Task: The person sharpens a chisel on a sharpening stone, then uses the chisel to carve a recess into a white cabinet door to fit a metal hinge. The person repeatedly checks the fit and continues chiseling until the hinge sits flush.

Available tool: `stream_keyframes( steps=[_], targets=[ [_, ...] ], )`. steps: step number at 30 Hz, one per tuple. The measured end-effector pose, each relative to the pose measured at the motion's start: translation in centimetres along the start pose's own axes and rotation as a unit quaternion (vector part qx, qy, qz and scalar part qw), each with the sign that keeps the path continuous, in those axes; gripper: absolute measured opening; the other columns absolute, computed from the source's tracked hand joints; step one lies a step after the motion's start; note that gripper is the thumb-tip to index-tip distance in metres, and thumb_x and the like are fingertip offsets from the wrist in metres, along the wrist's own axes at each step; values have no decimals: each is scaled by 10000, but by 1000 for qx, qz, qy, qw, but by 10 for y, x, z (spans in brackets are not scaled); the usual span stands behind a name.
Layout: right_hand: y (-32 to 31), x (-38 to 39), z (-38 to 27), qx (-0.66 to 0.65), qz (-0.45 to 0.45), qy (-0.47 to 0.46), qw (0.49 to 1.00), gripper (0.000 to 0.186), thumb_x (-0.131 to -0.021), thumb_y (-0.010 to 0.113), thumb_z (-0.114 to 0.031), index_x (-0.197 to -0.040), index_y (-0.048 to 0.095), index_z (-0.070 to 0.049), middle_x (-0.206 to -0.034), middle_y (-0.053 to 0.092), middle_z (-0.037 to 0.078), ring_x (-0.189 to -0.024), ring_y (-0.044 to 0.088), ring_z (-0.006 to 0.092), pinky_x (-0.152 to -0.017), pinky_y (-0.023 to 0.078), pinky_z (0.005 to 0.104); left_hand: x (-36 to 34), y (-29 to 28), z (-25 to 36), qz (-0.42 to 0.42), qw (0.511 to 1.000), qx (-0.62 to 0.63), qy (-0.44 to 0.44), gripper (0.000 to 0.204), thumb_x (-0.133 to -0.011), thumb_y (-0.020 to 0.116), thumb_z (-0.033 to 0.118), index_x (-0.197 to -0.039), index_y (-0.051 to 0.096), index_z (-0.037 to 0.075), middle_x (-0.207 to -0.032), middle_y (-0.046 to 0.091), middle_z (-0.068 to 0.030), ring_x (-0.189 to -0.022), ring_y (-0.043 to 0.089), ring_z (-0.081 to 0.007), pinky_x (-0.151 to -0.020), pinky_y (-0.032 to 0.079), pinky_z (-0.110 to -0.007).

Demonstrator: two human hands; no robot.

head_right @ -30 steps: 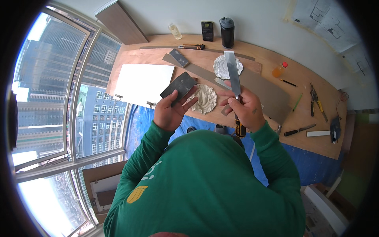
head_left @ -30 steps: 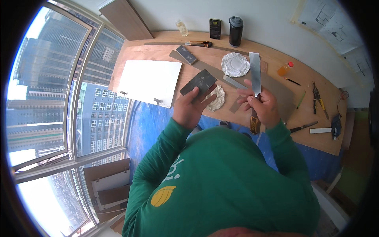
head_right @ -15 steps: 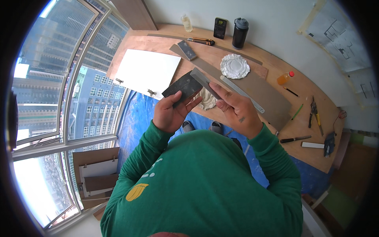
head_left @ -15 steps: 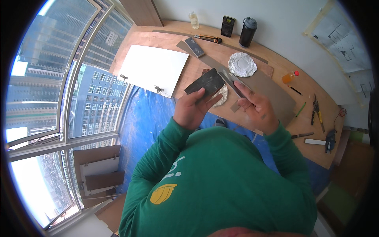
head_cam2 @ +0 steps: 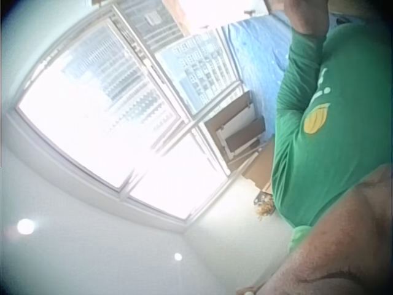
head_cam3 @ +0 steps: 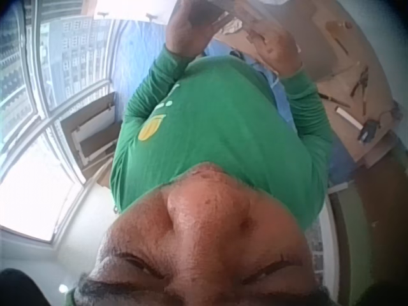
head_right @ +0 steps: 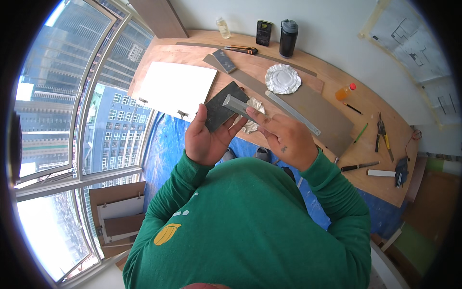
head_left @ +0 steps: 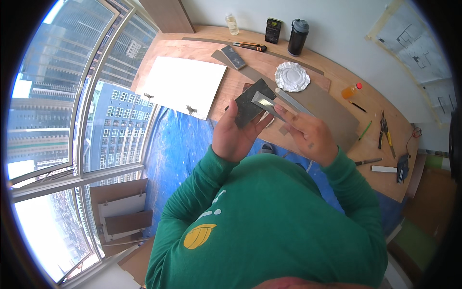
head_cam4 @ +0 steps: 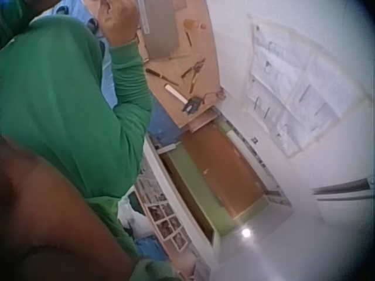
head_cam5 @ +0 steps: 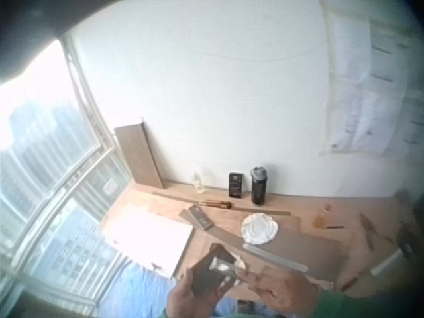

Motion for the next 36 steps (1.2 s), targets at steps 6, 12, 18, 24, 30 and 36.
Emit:
stream_keyframes(
  steps=[6, 12, 18, 24, 30, 36],
  targets=[
    [-2, 2, 0, 0, -2, 12, 1000, 568, -903, 669, -43, -1442, 624, -218, -771, 613, 113, -691, 613, 274, -660, 511, 407, -4, 3, -2, 12, 999, -32, -4, 595, -1120, 327, 444, -1504, 416, -2, -1542, 481, -184, -1439, 436, -350, -1236, 293, -567],
    [-2, 1, 0, 62, -31, 14, 998, 562, -910, 656, -56, -1445, 620, -225, -767, 637, 113, -700, 638, 295, -641, 517, 411, -7, 3, -5, 31, 999, -31, 0, 601, -1120, 328, 448, -1509, 408, -2, -1544, 478, -185, -1429, 446, -348, -1233, 298, -557],
    [-6, -4, 4, 10, -9, 36, 999, 569, -906, 661, -92, -1455, 609, -231, -809, 678, 122, -707, 652, 307, -642, 520, 423, -11, -2, -6, 29, 999, -26, 1, 608, -1121, 311, 457, -1512, 408, 1, -1543, 479, -182, -1420, 457, -332, -1212, 325, -539],
    [4, 2, 2, 22, -39, 20, 999, 584, -918, 644, -86, -1485, 572, -203, -799, 666, 129, -705, 645, 323, -634, 509, 438, -12, -4, -4, 2, 999, -41, 0, 598, -1125, 299, 457, -1494, 433, 6, -1521, 500, -176, -1411, 464, -323, -1189, 356, -519],
    [5, -1, -2, 42, -49, 11, 998, 579, -933, 634, -91, -1497, 557, -194, -794, 668, 139, -691, 646, 331, -637, 511, 442, -14, -12, -6, -2, 1000, -16, 1, 562, -1123, 351, 452, -1490, 418, 32, -1499, 495, -122, -1395, 445, -291, -1207, 332, -505],
    [10, -3, 5, -17, -27, 26, 999, 560, -937, 635, -71, -1483, 573, -179, -749, 618, 143, -664, 597, 310, -637, 494, 420, -14, -7, -7, 23, 999, -21, 21, 569, -1125, 341, 453, -1506, 405, 34, -1508, 483, -117, -1396, 445, -280, -1207, 330, -494]
  ],
)
Point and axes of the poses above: each hand's wrist, its own x-axis away from the middle knuckle, its own y-axis out of the palm, z = x × y, the point moved 3 cm from there along -x, towards the middle knuckle
